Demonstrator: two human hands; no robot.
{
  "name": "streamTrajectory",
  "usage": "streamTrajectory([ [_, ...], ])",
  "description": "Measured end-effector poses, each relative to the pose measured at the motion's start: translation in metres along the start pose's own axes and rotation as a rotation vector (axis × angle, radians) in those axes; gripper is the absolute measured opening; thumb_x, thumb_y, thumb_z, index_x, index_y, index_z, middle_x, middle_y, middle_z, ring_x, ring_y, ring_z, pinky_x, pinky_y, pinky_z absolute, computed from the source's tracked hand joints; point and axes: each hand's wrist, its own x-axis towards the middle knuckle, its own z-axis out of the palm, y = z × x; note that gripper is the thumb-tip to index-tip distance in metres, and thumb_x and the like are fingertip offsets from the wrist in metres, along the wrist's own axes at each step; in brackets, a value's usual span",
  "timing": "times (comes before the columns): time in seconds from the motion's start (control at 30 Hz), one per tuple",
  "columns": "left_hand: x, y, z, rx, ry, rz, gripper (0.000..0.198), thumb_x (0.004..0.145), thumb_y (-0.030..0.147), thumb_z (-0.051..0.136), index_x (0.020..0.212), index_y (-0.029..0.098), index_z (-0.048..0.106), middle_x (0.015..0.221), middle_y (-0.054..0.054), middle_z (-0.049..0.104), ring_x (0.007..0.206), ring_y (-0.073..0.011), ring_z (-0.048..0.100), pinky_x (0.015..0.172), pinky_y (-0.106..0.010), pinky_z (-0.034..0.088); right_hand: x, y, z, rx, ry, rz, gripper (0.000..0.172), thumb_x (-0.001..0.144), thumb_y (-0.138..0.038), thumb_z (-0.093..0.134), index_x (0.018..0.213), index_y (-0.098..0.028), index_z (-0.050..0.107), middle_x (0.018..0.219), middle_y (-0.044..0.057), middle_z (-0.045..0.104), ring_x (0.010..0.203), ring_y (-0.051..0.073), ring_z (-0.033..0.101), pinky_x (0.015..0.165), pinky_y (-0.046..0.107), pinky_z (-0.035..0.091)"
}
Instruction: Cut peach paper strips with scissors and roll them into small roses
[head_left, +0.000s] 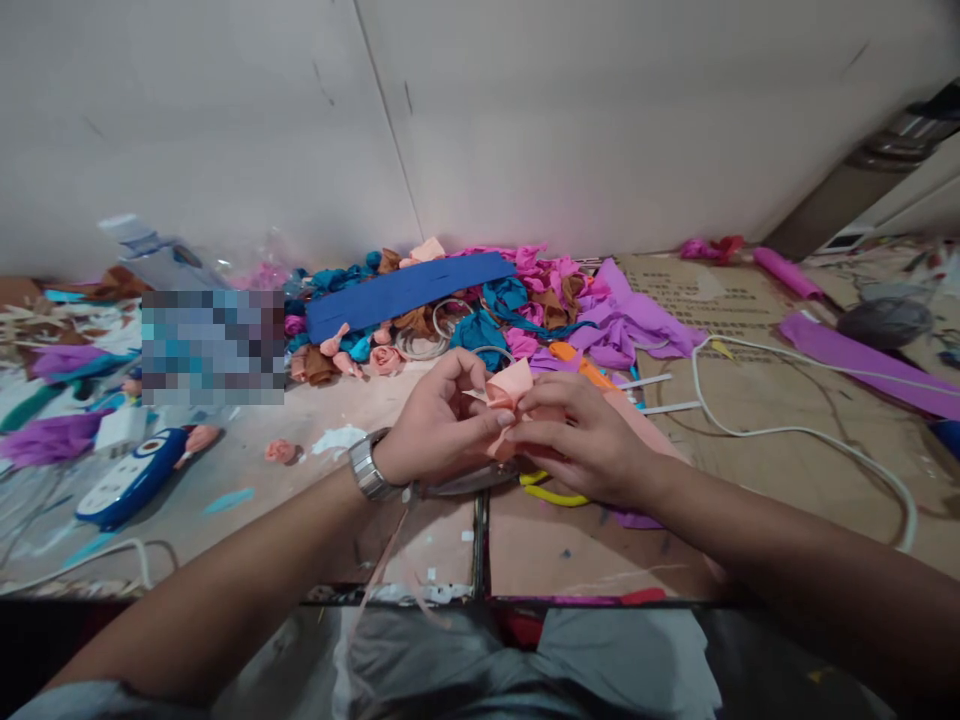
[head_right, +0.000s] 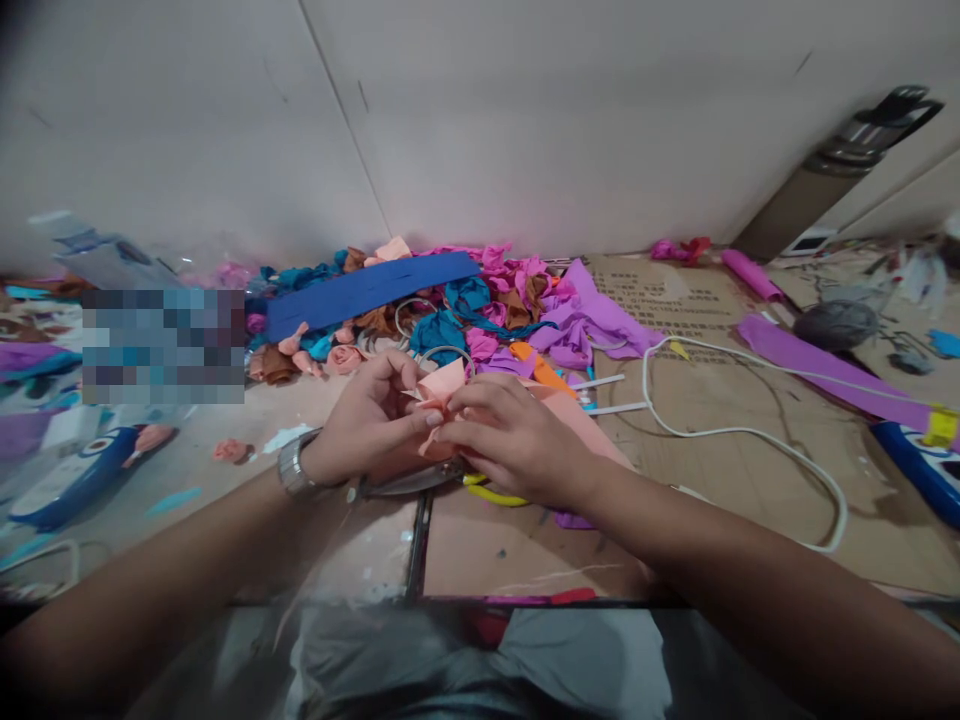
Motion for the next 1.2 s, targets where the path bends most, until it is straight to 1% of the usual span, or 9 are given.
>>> streamTrajectory([
  [0.2,-0.008,0.002,0.003,-0.029,-0.313,-0.084,0.019,0.09,0.03,0.07,0.091,0.016,0.058,0.084,-0.003,0.061,0.071,-0.0101,0.059,0.065,-0.022,0.05,0.002,-0.001,-0.009,0.047,0.083,-0.093,0.019,0.092,-0.021,0.067,0.11,-0.023,0.07,0.106,0.007,0.063,0.106,0.021,0.059,0.096,0.04,0.053],
  [0.53,-0.004,-0.004,-0.011,0.625,-0.203,0.228,0.033,0.103,0.043,0.037,0.108,0.017,0.056,0.098,-0.008,0.064,0.088,-0.0196,0.058,0.081,-0.035,0.046,0.002,0.0,-0.012,0.098,0.004,-0.117,0.021,0.085,-0.005,0.058,0.095,-0.018,0.071,0.093,0.008,0.072,0.086,0.019,0.063,0.079,0.036,0.053],
  [0.67,0.007,-0.014,-0.02,0.944,-0.181,0.208,0.03,0.101,0.043,0.046,0.109,0.017,0.06,0.106,-0.01,0.065,0.1,-0.0245,0.057,0.089,-0.039,0.042,0.002,-0.003,-0.013,0.536,-0.215,0.117,0.028,0.073,0.001,0.057,0.085,-0.016,0.075,0.087,0.006,0.069,0.078,0.014,0.062,0.067,0.025,0.048],
  [0.83,0.014,-0.024,-0.032,1.071,-0.231,0.138,0.031,0.095,0.047,0.056,0.098,0.018,0.064,0.095,-0.009,0.065,0.091,-0.0245,0.056,0.082,-0.039,0.042,0.005,-0.004,-0.022,1.161,-0.759,0.454,0.013,0.069,-0.007,0.068,0.079,-0.013,0.075,0.07,0.001,0.069,0.061,0.011,0.06,0.057,0.021,0.046],
  [0.9,0.015,-0.025,-0.032,1.058,-0.235,0.147,0.027,0.094,0.045,0.059,0.094,0.018,0.064,0.093,-0.008,0.065,0.09,-0.0237,0.056,0.081,-0.038,0.042,0.008,0.002,-0.021,1.168,-0.553,0.608,0.01,0.071,-0.013,0.073,0.081,-0.015,0.073,0.076,0.002,0.072,0.067,0.013,0.064,0.06,0.023,0.05],
  [1.0,0.015,-0.024,-0.03,1.028,-0.219,0.151,0.021,0.091,0.039,0.065,0.093,0.018,0.064,0.092,-0.007,0.066,0.088,-0.0223,0.056,0.077,-0.035,0.041,0.013,0.019,-0.016,1.007,0.388,0.828,0.026,0.076,-0.02,0.073,0.101,-0.027,0.068,0.097,0.0,0.071,0.083,0.015,0.067,0.072,0.027,0.057],
  [1.03,0.015,-0.024,-0.029,1.022,-0.21,0.147,0.02,0.09,0.038,0.066,0.093,0.019,0.064,0.092,-0.006,0.066,0.087,-0.0219,0.056,0.076,-0.035,0.041,0.014,0.025,-0.013,0.965,0.556,0.825,0.038,0.075,-0.02,0.073,0.11,-0.032,0.064,0.107,-0.001,0.07,0.093,0.015,0.067,0.079,0.029,0.058],
  [1.1,0.015,-0.025,-0.029,1.013,-0.199,0.147,0.018,0.089,0.037,0.067,0.091,0.019,0.064,0.091,-0.006,0.066,0.086,-0.0212,0.056,0.076,-0.034,0.041,0.013,0.038,-0.009,0.886,0.672,0.795,0.052,0.076,-0.019,0.071,0.123,-0.036,0.057,0.124,-0.001,0.064,0.108,0.017,0.065,0.093,0.035,0.057],
  [1.2,0.016,-0.026,-0.031,1.01,-0.189,0.176,0.016,0.093,0.033,0.063,0.084,0.02,0.062,0.086,-0.004,0.066,0.085,-0.02,0.056,0.076,-0.033,0.041,0.007,0.045,-0.004,0.676,0.492,0.758,0.047,0.08,-0.019,0.068,0.123,-0.032,0.057,0.125,0.003,0.061,0.113,0.02,0.063,0.1,0.042,0.053],
])
